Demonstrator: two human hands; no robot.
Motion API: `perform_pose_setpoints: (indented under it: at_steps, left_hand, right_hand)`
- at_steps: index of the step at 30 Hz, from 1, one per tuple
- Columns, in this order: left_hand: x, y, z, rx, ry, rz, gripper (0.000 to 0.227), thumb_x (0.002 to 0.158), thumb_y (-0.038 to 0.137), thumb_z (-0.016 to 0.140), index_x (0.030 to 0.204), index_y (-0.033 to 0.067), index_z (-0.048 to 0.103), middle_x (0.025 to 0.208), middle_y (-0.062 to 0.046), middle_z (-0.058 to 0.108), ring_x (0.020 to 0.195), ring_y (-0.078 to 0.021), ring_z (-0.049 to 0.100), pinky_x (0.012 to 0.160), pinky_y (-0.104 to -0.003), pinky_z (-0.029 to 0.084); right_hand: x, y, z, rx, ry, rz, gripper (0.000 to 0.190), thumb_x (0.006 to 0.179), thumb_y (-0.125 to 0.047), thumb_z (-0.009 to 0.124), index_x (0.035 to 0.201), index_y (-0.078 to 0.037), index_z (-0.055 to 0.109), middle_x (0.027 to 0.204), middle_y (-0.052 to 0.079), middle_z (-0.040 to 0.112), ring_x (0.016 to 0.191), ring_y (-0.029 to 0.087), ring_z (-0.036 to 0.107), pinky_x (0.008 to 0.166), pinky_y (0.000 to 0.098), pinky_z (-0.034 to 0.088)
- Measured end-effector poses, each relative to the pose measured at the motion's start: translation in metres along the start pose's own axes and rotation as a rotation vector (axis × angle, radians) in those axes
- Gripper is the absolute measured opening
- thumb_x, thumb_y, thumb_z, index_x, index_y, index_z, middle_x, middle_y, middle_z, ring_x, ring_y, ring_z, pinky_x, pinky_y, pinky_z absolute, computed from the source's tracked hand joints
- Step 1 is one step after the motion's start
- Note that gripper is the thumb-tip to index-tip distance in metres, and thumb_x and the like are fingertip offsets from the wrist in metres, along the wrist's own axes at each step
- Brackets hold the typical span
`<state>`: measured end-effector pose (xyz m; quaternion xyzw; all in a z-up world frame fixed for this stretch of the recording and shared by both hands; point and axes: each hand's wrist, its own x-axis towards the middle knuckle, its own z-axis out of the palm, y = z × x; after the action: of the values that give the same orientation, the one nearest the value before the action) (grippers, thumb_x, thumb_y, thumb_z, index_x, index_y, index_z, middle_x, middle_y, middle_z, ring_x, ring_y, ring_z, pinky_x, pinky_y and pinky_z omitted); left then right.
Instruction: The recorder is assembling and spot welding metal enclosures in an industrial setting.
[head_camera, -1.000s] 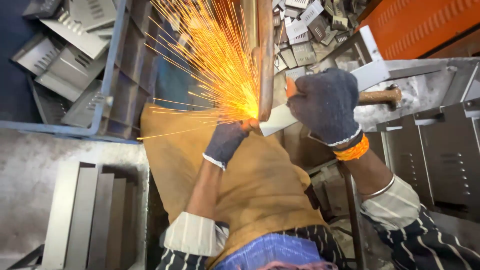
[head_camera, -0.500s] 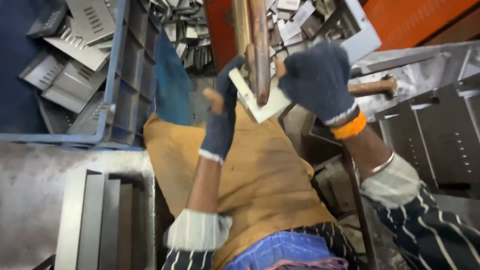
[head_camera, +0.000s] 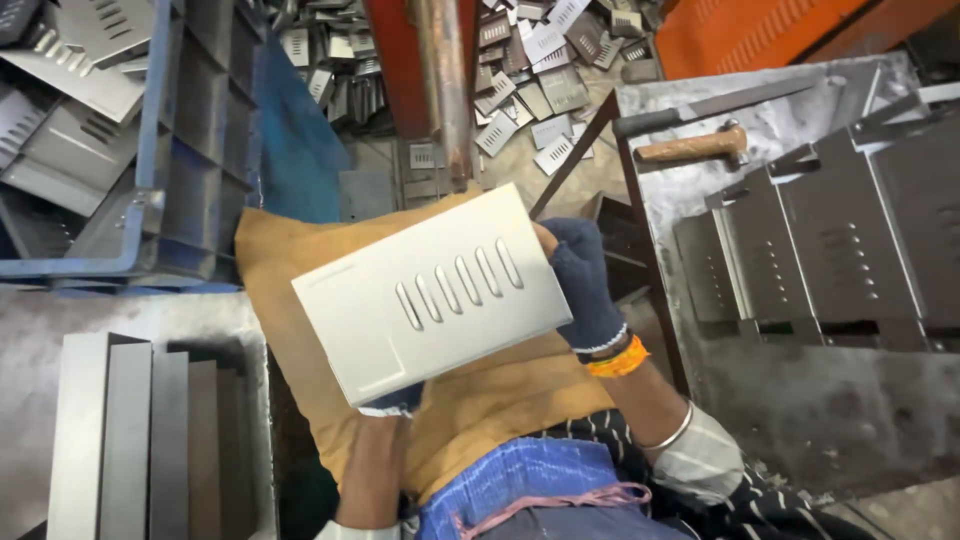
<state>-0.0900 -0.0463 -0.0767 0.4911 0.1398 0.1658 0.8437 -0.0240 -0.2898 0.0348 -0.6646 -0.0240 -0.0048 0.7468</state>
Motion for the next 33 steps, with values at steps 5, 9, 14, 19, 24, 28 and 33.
perform_pose_setpoints:
  at_steps: [5, 9, 14, 19, 24, 28, 33]
  left_hand:
    - [0.005, -0.008, -0.016, 0.301, -0.012, 0.172, 0.048, 0.107, 0.045, 0.049, 0.125, 0.0014, 0.06, 0.121, -0.012, 0.063, 0.114, -0.0265, 0.059, 0.104, -0.043, 0.044]
    - [0.007, -0.013, -0.026, 0.536, -0.016, 0.31, 0.039, 0.104, 0.037, 0.053, 0.118, 0.0023, 0.062, 0.114, -0.01, 0.064, 0.109, -0.0245, 0.06, 0.098, -0.041, 0.046]
    - [0.021, -0.032, -0.031, 0.802, -0.036, 0.495, 0.027, 0.101, 0.028, 0.059, 0.11, 0.0034, 0.064, 0.106, -0.008, 0.065, 0.102, -0.022, 0.062, 0.091, -0.039, 0.049]
    - [0.034, -0.067, -0.039, 0.993, -0.077, 0.649, 0.017, 0.099, 0.021, 0.064, 0.104, 0.0042, 0.066, 0.099, -0.007, 0.067, 0.097, -0.02, 0.064, 0.086, -0.037, 0.051]
    - [0.03, -0.071, -0.028, 0.535, -0.035, -0.116, 0.021, 0.107, 0.002, 0.059, 0.089, -0.0096, 0.06, 0.088, -0.007, 0.056, 0.077, -0.0132, 0.048, 0.069, -0.035, 0.045]
    - [0.025, -0.076, -0.022, 0.716, -0.011, 0.145, 0.02, 0.096, 0.002, 0.054, 0.116, 0.0023, 0.052, 0.11, -0.005, 0.056, 0.1, -0.0116, 0.056, 0.091, -0.03, 0.05]
    - [0.029, -0.098, -0.045, 0.481, 0.065, -0.022, 0.011, 0.1, 0.005, 0.049, 0.11, 0.0057, 0.052, 0.102, -0.002, 0.054, 0.092, -0.0097, 0.054, 0.086, -0.028, 0.051]
  right_hand:
    - [-0.006, -0.033, 0.005, -0.09, -0.056, -0.078, 0.04, 0.105, -0.032, 0.058, 0.098, 0.005, 0.071, 0.076, -0.003, 0.066, 0.071, 0.003, 0.056, 0.06, 0.0235, 0.045]
    - [-0.005, -0.035, 0.0, -0.127, -0.09, -0.174, 0.038, 0.108, -0.032, 0.056, 0.105, 0.005, 0.069, 0.086, -0.002, 0.065, 0.082, 0.006, 0.055, 0.072, 0.0249, 0.047]
    - [0.025, -0.006, -0.032, -0.377, 0.097, -0.253, 0.026, 0.099, -0.025, 0.066, 0.103, 0.001, 0.068, 0.093, 0.009, 0.066, 0.089, 0.019, 0.062, 0.081, 0.0316, 0.05]
    - [0.097, 0.113, -0.164, -0.925, 0.513, -0.149, 0.037, 0.089, -0.021, 0.075, 0.12, -0.005, 0.064, 0.111, 0.022, 0.069, 0.1, 0.036, 0.066, 0.086, 0.0409, 0.051]
    - [0.175, 0.154, -0.242, -0.441, 0.903, 0.182, 0.065, 0.086, -0.027, 0.079, 0.132, 0.0, 0.042, 0.12, 0.023, 0.064, 0.104, 0.038, 0.07, 0.09, 0.0494, 0.058]
    - [0.214, 0.199, -0.298, -0.119, 1.025, 0.398, 0.072, 0.076, -0.022, 0.088, 0.122, 0.003, 0.038, 0.112, 0.023, 0.068, 0.096, 0.038, 0.078, 0.079, 0.0503, 0.067]
    - [0.179, 0.217, -0.306, -1.166, 0.381, 0.399, 0.038, 0.089, -0.042, 0.074, 0.101, -0.006, 0.065, 0.091, 0.017, 0.067, 0.082, 0.04, 0.064, 0.063, 0.0468, 0.048]
